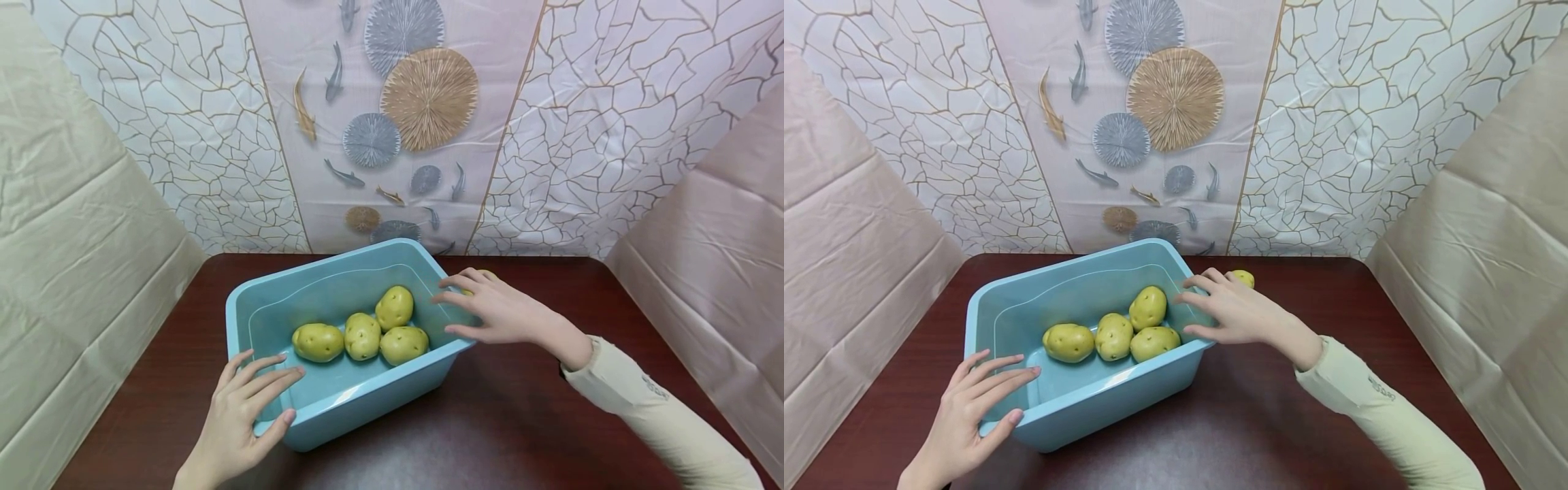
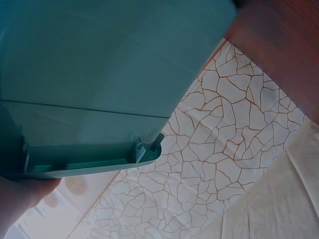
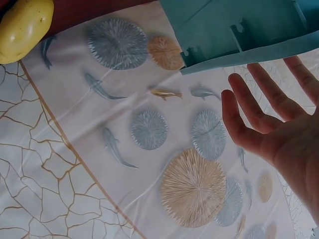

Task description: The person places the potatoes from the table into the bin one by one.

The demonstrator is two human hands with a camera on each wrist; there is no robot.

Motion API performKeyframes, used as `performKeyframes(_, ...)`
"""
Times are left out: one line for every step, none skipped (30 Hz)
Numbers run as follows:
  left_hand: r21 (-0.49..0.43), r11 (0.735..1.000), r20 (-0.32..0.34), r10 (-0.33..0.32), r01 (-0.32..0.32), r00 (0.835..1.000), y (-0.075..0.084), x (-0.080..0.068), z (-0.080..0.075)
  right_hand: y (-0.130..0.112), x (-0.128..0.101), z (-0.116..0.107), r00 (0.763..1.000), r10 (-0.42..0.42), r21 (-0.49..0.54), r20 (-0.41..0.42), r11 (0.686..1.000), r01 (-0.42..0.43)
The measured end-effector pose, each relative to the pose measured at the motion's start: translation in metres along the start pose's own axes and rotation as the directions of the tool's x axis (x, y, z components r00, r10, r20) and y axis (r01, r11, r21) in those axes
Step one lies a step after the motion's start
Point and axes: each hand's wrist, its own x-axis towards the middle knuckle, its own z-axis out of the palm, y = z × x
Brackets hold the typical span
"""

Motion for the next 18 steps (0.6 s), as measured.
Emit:
performKeyframes(0.000,1.000,0.001,-0.001,0.001,1.000,0.000,0.000,0.000,0.000,-0.001,0.000,1.000,0.004,0.005,-0.001,1.000,-0.004)
performKeyframes(0.000,1.000,0.001,-0.001,0.001,1.000,0.000,0.000,0.000,0.000,-0.001,-0.001,1.000,0.011,0.011,0.000,1.000,-0.011)
performKeyframes(-0.001,1.000,0.001,-0.002,0.002,1.000,0.000,0.000,0.000,0.000,-0.002,-0.001,1.000,0.019,0.018,0.002,1.000,-0.019)
performKeyframes(-0.001,1.000,0.000,-0.001,0.001,1.000,0.000,0.000,0.000,0.000,-0.003,-0.002,1.000,0.030,0.023,0.004,0.999,-0.030)
performKeyframes(-0.001,1.000,0.000,-0.002,0.002,1.000,0.000,0.000,0.000,0.000,-0.004,-0.003,0.999,0.040,0.028,0.008,0.999,-0.041)
performKeyframes(-0.001,1.000,-0.001,-0.001,0.001,1.000,0.000,0.000,0.000,0.000,-0.005,-0.003,0.999,0.050,0.031,0.012,0.998,-0.050)
performKeyframes(-0.001,1.000,-0.001,-0.002,0.002,1.000,0.000,0.000,0.000,0.001,-0.006,-0.003,0.998,0.060,0.036,0.018,0.998,-0.060)
performKeyframes(0.000,1.000,-0.001,-0.001,0.001,1.000,0.000,0.000,0.000,0.001,-0.007,-0.003,0.997,0.070,0.040,0.023,0.997,-0.071)
performKeyframes(0.000,1.000,-0.002,0.000,0.000,1.000,0.000,0.000,0.000,0.002,-0.008,-0.003,0.996,0.080,0.044,0.026,0.996,-0.081)
performKeyframes(0.000,1.000,-0.002,-0.001,0.001,1.000,0.000,0.000,0.000,0.003,-0.009,-0.003,0.996,0.087,0.044,0.028,0.995,-0.088)
performKeyframes(0.001,1.000,-0.001,-0.001,0.001,1.000,0.000,0.000,0.000,0.003,-0.009,-0.003,0.995,0.091,0.045,0.031,0.995,-0.093)
performKeyframes(0.002,1.000,-0.002,0.000,0.000,1.000,0.000,0.000,0.000,0.004,-0.010,-0.003,0.995,0.096,0.046,0.032,0.994,-0.097)
performKeyframes(0.003,1.000,-0.001,-0.002,0.002,1.000,0.000,0.000,0.000,0.004,-0.011,-0.003,0.994,0.100,0.048,0.034,0.994,-0.102)
performKeyframes(0.002,1.000,-0.002,0.000,0.000,1.000,0.000,0.000,0.000,0.005,-0.012,-0.003,0.994,0.104,0.049,0.034,0.993,-0.105)
performKeyframes(0.002,1.000,-0.003,0.000,0.000,1.000,0.000,0.000,0.000,0.006,-0.013,-0.003,0.994,0.106,0.051,0.032,0.993,-0.108)
performKeyframes(0.002,1.000,-0.004,0.001,-0.001,1.000,0.000,0.000,0.000,0.006,-0.014,-0.004,0.994,0.108,0.053,0.030,0.993,-0.110)
performKeyframes(0.001,1.000,-0.006,0.003,-0.003,1.000,0.000,0.000,0.000,0.007,-0.015,-0.004,0.993,0.112,0.058,0.029,0.992,-0.114)
performKeyframes(0.000,1.000,-0.008,0.004,-0.004,1.000,0.000,0.001,0.000,0.007,-0.016,-0.004,0.993,0.115,0.063,0.026,0.991,-0.117)
